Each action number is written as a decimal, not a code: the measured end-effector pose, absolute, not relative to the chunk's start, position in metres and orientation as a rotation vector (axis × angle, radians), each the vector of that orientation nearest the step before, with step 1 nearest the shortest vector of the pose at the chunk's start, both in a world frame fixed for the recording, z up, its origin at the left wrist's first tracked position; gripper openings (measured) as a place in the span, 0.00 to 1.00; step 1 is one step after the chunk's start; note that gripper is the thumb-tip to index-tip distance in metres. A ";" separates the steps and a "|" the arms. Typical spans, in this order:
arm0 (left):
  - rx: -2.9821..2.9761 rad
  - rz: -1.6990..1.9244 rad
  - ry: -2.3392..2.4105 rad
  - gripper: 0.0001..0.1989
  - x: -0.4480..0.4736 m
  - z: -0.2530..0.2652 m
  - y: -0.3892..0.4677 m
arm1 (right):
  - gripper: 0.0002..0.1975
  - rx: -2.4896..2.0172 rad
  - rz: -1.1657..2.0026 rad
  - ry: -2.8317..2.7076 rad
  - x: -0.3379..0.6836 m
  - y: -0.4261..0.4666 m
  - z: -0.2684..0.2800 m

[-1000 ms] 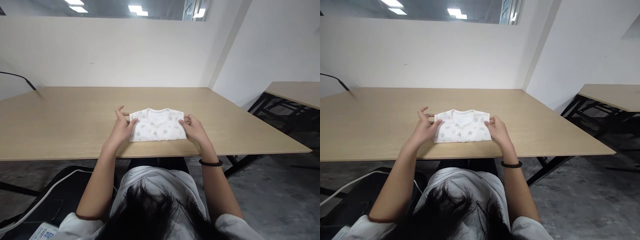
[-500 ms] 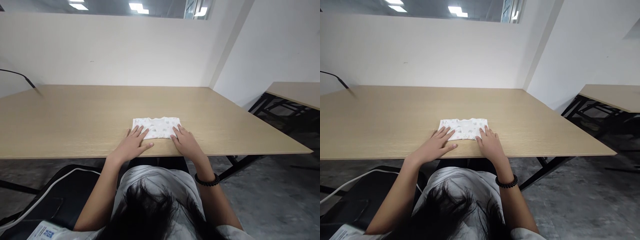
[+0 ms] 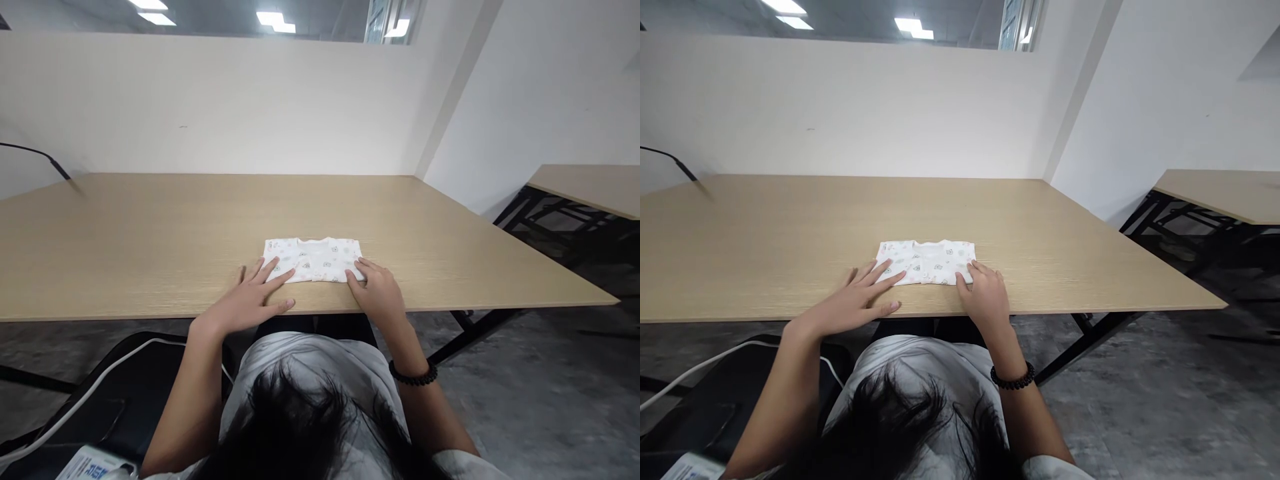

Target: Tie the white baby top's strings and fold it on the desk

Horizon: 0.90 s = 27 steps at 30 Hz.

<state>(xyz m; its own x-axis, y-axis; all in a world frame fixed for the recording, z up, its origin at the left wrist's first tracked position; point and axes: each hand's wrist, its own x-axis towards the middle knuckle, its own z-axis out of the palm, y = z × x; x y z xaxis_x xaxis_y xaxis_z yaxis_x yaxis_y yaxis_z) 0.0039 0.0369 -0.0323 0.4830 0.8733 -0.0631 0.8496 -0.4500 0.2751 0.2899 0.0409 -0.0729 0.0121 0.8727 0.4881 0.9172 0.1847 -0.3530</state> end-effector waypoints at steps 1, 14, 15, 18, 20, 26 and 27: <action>2.451 0.102 1.465 0.38 0.000 -0.031 0.034 | 0.21 -1.670 -0.096 -1.827 0.290 0.040 -0.073; 2.576 0.531 1.374 0.40 0.051 -0.029 0.028 | 0.18 -1.889 0.194 -1.820 0.318 0.086 -0.018; 2.669 0.492 1.260 0.40 0.066 -0.031 0.027 | 0.16 -1.926 0.272 -1.857 0.318 0.095 -0.013; 2.828 0.363 1.051 0.42 0.095 -0.040 0.027 | 0.10 -1.954 0.442 -1.923 0.317 0.117 -0.005; 2.868 0.331 1.027 0.42 0.102 -0.047 0.029 | 0.07 -1.941 0.478 -1.927 0.315 0.127 -0.004; 2.884 0.340 1.038 0.42 0.099 -0.056 0.030 | 0.05 -1.961 0.492 -1.856 0.317 0.143 -0.013; 2.879 0.340 1.041 0.42 0.099 -0.055 0.030 | 0.05 -1.961 0.484 -1.838 0.318 0.145 -0.014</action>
<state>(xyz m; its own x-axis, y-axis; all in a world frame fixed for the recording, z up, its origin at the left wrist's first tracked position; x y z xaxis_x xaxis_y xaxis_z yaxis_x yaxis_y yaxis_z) 0.0989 0.0296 -0.0548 0.7473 0.6380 0.1857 0.6245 -0.7698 0.1319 0.3177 0.1454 -0.0144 0.0714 0.9971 0.0249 0.8554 -0.0484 -0.5157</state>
